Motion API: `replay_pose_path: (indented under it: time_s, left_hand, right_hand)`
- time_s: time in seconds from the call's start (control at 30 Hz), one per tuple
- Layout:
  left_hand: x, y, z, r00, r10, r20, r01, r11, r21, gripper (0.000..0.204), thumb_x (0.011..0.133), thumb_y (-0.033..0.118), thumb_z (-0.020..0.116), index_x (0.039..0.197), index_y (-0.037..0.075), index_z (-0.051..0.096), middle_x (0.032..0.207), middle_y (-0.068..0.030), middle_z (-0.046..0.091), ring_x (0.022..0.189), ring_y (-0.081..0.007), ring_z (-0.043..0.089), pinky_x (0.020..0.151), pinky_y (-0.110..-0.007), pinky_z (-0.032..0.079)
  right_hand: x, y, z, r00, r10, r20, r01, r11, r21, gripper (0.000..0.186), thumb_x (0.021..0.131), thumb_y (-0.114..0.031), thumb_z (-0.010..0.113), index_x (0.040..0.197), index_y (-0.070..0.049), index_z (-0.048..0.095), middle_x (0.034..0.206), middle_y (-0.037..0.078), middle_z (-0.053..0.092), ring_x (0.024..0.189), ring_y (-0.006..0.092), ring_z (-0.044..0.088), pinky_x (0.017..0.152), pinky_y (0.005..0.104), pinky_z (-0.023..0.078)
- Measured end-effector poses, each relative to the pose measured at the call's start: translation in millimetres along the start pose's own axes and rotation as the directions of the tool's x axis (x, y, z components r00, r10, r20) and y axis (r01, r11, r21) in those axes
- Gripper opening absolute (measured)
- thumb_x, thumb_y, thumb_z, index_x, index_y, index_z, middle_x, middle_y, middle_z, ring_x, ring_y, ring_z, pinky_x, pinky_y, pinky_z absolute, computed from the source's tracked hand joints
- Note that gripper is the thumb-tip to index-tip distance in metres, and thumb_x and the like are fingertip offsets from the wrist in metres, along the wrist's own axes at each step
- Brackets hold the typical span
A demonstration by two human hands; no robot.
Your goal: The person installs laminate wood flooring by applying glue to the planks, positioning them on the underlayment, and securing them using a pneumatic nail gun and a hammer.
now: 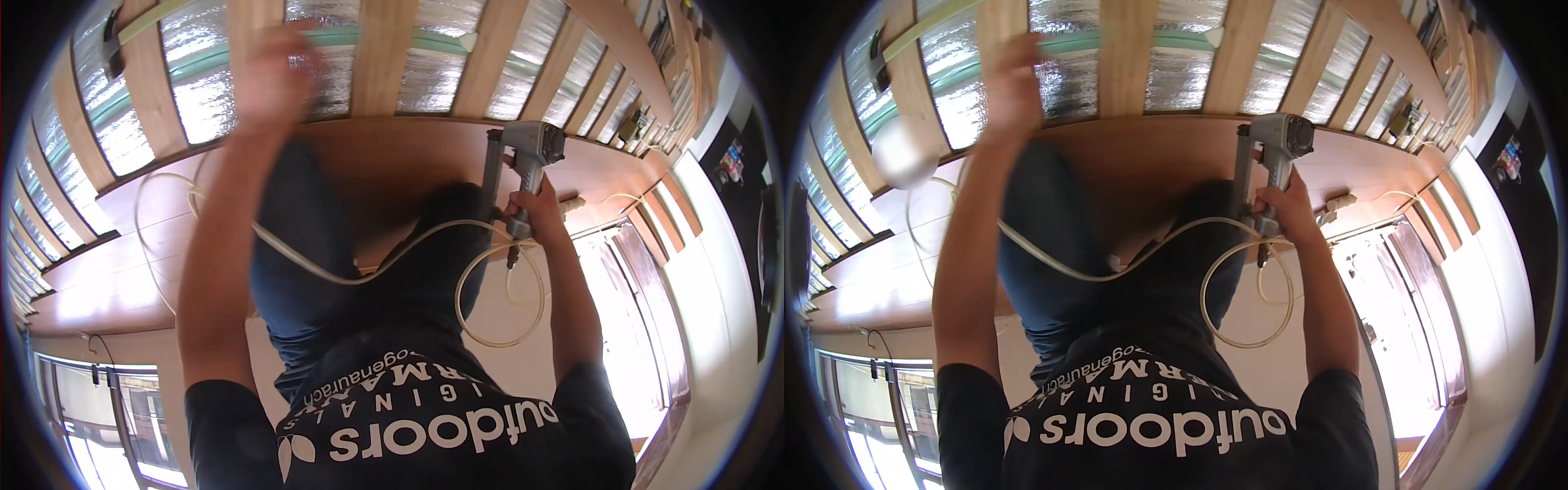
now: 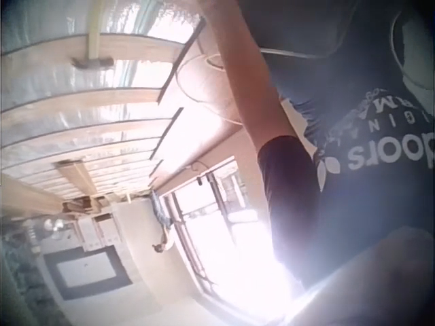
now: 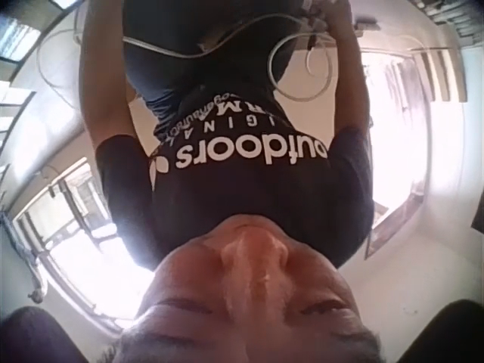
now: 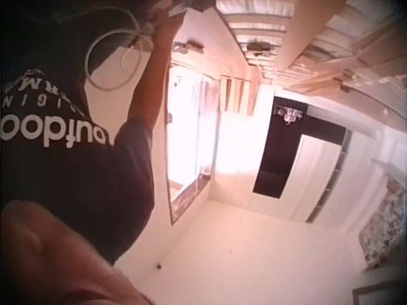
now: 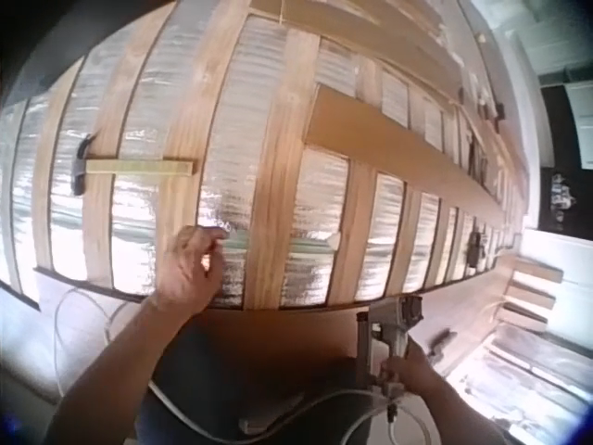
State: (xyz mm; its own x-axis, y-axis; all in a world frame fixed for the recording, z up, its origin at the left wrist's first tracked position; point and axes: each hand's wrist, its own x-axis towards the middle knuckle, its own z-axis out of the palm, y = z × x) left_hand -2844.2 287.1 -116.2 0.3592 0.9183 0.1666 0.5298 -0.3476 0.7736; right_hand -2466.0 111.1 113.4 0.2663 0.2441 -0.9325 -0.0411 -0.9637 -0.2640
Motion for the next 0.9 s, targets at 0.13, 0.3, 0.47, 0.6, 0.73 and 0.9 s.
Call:
replay_pose_path:
  time_s: [0.13,0.3,0.47,0.6,0.73,0.9]
  left_hand:
    - [-3.5,110.0,140.5,0.948,-0.113,0.297,0.083,0.99,0.11,0.014,0.083,0.017,0.071,0.097,0.017,0.07,0.106,-0.0035,0.063,0.105,-0.0289,0.059,0.097,-0.048,0.045]
    - [-49.0,133.3,194.8,0.974,-0.147,0.174,0.083,0.941,0.328,0.012,0.081,0.021,0.074,0.092,0.023,0.068,0.107,0.0018,0.056,0.107,-0.0244,0.052,0.101,-0.051,0.035]
    - [-56.5,129.1,205.8,0.972,-0.124,0.201,0.048,0.937,0.345,0.014,0.079,0.019,0.073,0.092,0.022,0.069,0.106,0.0031,0.057,0.107,-0.024,0.053,0.103,-0.049,0.035]
    - [-50.8,132.7,202.7,0.962,-0.146,0.23,0.052,0.928,0.37,0.015,0.08,0.016,0.071,0.093,0.023,0.071,0.106,0.004,0.058,0.108,-0.0233,0.054,0.103,-0.049,0.035]
    - [-48.1,136.0,199.1,0.941,-0.195,0.275,0.084,0.926,0.368,0.016,0.08,0.013,0.069,0.092,0.025,0.073,0.107,0.0049,0.059,0.11,-0.0229,0.053,0.104,-0.049,0.034]
    - [-47.9,138.3,201.1,0.933,-0.226,0.278,0.111,0.92,0.376,0.017,0.08,0.013,0.069,0.089,0.026,0.073,0.109,0.0054,0.059,0.112,-0.0234,0.052,0.104,-0.049,0.033]
  right_hand:
    - [28.2,14.8,-10.6,0.994,-0.031,0.108,0.022,0.996,0.088,0.063,0.082,0.001,0.061,0.144,0.003,0.05,0.104,0.012,0.07,0.064,0.0149,0.062,0.065,0.0314,0.057]
    - [54.6,20.2,-4.7,0.989,-0.056,0.138,0.029,0.981,0.19,0.06,0.083,0.003,0.059,0.142,0.003,0.051,0.12,0.011,0.068,0.066,0.0142,0.064,0.063,0.0301,0.057]
    - [66.2,5.3,-17.7,0.974,0.049,0.223,-0.059,0.998,0.037,0.06,0.084,0.004,0.06,0.143,-0.002,0.053,0.1,0.008,0.066,0.068,0.0137,0.064,0.063,0.0291,0.053]
    - [74.1,-7.2,-23.7,0.946,0.118,0.302,-0.109,0.993,-0.045,0.056,0.085,0.004,0.063,0.14,-0.003,0.054,0.09,0.005,0.062,0.067,0.0136,0.064,0.063,0.0287,0.052]
    - [76.3,-7.3,-30.4,0.935,0.192,0.299,-0.187,0.981,-0.045,0.055,0.086,0.003,0.063,0.14,-0.004,0.053,0.088,0.003,0.06,0.068,0.0127,0.064,0.063,0.0275,0.052]
    - [82.0,-0.9,-53.6,0.944,0.172,0.282,-0.154,0.984,-0.085,0.053,0.086,0.002,0.065,0.137,-0.005,0.054,0.089,0.003,0.06,0.068,0.0123,0.064,0.063,0.0278,0.053]
